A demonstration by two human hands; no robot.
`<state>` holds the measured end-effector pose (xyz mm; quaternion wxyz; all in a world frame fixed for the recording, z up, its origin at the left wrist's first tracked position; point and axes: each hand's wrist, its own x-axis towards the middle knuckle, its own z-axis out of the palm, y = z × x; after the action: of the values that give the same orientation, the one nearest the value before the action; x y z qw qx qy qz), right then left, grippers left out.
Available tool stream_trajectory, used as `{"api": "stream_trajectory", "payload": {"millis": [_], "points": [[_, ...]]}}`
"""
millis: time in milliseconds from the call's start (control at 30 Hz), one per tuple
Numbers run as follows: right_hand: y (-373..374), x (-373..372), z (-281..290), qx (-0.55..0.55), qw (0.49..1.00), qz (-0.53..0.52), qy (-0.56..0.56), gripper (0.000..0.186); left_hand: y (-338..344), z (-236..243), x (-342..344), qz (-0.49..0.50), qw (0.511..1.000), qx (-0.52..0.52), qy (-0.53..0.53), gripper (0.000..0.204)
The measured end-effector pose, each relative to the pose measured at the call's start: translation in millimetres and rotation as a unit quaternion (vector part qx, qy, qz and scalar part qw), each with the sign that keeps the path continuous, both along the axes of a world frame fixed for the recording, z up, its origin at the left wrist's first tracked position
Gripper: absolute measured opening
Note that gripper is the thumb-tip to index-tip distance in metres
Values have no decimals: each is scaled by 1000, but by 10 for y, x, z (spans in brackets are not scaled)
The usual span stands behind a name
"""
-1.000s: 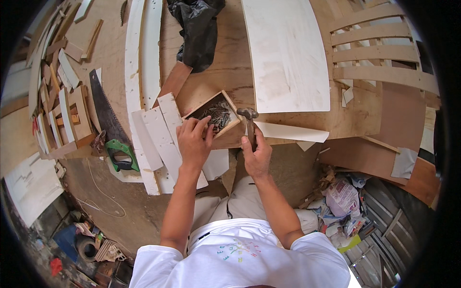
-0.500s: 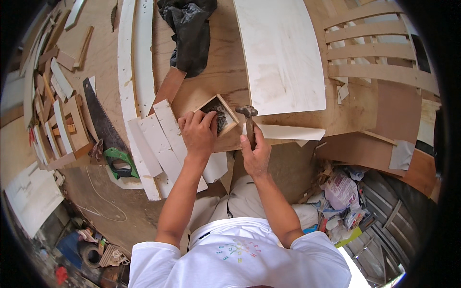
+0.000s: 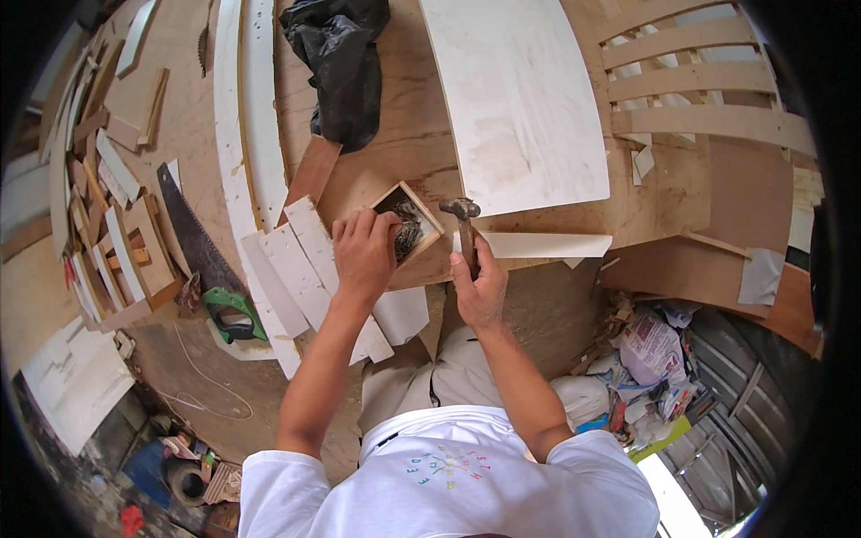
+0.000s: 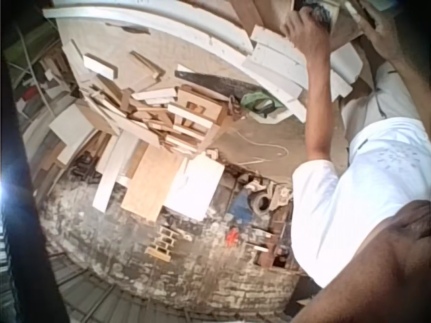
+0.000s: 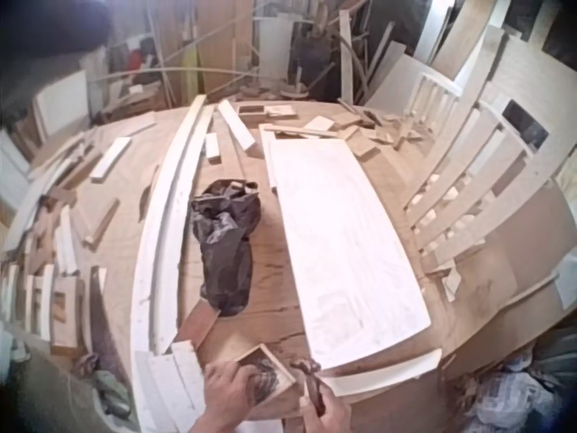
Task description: The person uses a saw to cut a wooden board on a table and then hammers a nail into another piece of wood to assemble a frame.
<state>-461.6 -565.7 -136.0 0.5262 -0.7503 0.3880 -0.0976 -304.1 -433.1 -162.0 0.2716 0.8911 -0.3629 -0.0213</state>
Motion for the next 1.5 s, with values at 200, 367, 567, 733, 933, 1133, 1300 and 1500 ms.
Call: {"api": "stream_trajectory", "payload": {"millis": [200, 367, 567, 733, 933, 1133, 1300, 1500], "points": [[0, -14, -61, 51, 997, -29, -49, 41, 38, 276, -203, 176, 882, -223, 377, 14], [-63, -1, 5, 146, 987, -55, -50, 44, -118, 649, -389, 201, 696, -352, 593, 35], [-304, -259, 135, 147, 985, -63, -71, 42, -447, 636, -674, 151, 704, -336, 607, 21], [-667, -759, 172, 140, 978, -100, -114, 45, -1015, 360, -1109, 36, 835, -324, 444, 14], [-1463, -1612, 263, 169, 965, -171, -108, 35, -2187, 43, -1907, -14, 841, -309, 443, 13], [-2265, -2541, 200, 130, 967, -204, -74, 28, -2670, -106, -2388, 82, 905, -274, 315, 19], [-2276, -2521, 242, 165, 979, -114, -37, 34, -2365, -46, -2432, 173, 896, -331, 241, 18], [-1764, -1856, 211, 155, 985, 73, -10, 51, -1538, 213, -2176, 343, 879, -305, 131, 18]]}}
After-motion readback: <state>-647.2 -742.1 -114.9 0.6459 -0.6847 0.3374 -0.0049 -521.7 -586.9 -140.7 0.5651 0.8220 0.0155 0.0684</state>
